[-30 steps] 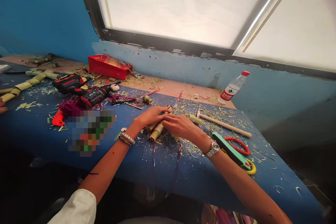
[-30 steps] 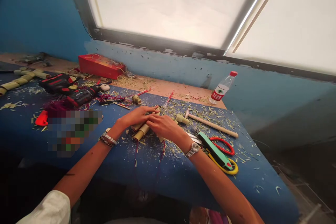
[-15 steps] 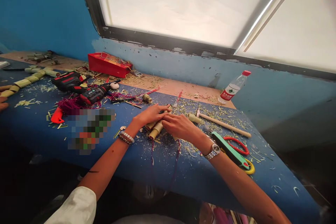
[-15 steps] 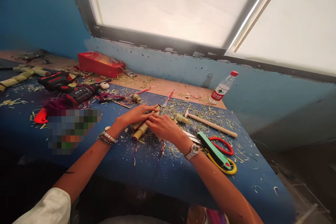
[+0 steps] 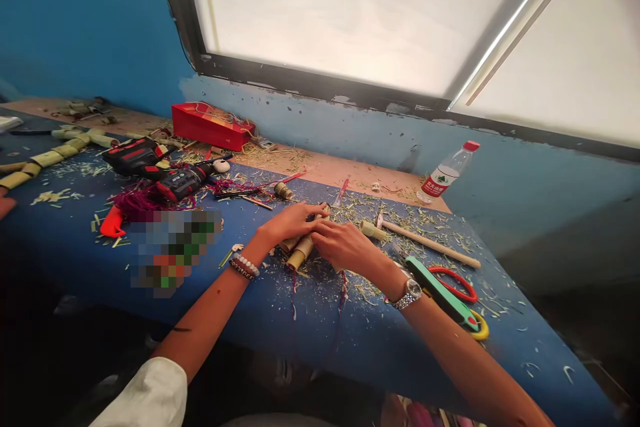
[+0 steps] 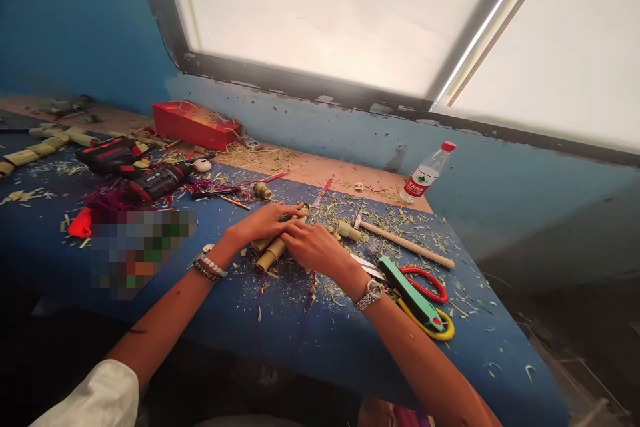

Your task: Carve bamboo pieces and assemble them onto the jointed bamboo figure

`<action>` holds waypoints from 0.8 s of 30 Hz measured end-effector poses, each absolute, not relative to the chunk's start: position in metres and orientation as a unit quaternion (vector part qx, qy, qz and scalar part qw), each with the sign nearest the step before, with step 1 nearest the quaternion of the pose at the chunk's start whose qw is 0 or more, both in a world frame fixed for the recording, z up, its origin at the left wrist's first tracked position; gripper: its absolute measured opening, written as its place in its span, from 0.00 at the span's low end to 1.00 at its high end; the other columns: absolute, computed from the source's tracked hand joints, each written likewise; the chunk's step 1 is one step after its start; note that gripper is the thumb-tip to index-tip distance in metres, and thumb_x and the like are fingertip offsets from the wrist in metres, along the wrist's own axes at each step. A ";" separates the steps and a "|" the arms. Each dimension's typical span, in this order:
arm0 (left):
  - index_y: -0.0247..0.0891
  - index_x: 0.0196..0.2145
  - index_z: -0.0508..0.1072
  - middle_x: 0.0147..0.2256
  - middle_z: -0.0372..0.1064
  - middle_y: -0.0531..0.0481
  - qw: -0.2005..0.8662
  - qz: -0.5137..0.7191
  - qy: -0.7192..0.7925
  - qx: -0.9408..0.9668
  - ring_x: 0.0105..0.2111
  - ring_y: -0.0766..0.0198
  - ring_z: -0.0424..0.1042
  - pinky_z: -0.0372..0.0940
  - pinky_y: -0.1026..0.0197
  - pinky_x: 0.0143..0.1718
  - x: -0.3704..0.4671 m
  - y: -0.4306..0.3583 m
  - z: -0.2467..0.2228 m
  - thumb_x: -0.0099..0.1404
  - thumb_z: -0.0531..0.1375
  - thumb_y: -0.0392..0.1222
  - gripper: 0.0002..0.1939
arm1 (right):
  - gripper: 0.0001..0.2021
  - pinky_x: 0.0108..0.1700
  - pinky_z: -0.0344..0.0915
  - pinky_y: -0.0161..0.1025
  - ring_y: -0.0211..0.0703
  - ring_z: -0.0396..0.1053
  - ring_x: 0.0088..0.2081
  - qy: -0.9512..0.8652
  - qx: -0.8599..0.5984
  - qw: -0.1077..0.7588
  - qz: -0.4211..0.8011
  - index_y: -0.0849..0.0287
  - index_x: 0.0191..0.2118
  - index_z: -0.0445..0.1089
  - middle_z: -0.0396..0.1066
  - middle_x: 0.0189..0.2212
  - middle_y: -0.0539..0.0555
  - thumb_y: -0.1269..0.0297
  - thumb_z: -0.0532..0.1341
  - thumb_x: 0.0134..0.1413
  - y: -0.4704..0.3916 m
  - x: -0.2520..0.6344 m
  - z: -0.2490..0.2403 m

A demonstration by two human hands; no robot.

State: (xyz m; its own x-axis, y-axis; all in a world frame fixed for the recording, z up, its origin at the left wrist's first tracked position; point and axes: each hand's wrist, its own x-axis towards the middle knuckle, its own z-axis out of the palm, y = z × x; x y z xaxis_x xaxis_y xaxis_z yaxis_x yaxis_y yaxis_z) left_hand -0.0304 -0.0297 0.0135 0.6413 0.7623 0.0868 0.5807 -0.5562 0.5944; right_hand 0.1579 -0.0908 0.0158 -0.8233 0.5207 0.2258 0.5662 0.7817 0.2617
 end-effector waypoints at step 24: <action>0.43 0.58 0.74 0.62 0.68 0.47 0.257 0.199 0.360 0.874 0.61 0.54 0.69 0.62 0.55 0.62 -0.036 -0.025 0.007 0.73 0.54 0.45 0.20 | 0.05 0.26 0.62 0.41 0.48 0.72 0.40 -0.929 -0.271 0.001 -0.250 0.62 0.41 0.70 0.73 0.40 0.57 0.75 0.57 0.65 -0.094 0.150 0.021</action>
State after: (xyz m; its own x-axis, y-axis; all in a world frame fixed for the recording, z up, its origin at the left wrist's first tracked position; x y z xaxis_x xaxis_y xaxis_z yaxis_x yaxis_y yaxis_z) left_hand -0.0362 -0.0251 0.0069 0.6614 0.7322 0.1625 0.5277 -0.6082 0.5930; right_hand 0.1500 -0.0938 0.0209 -0.8532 0.5031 0.1376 0.5042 0.7279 0.4647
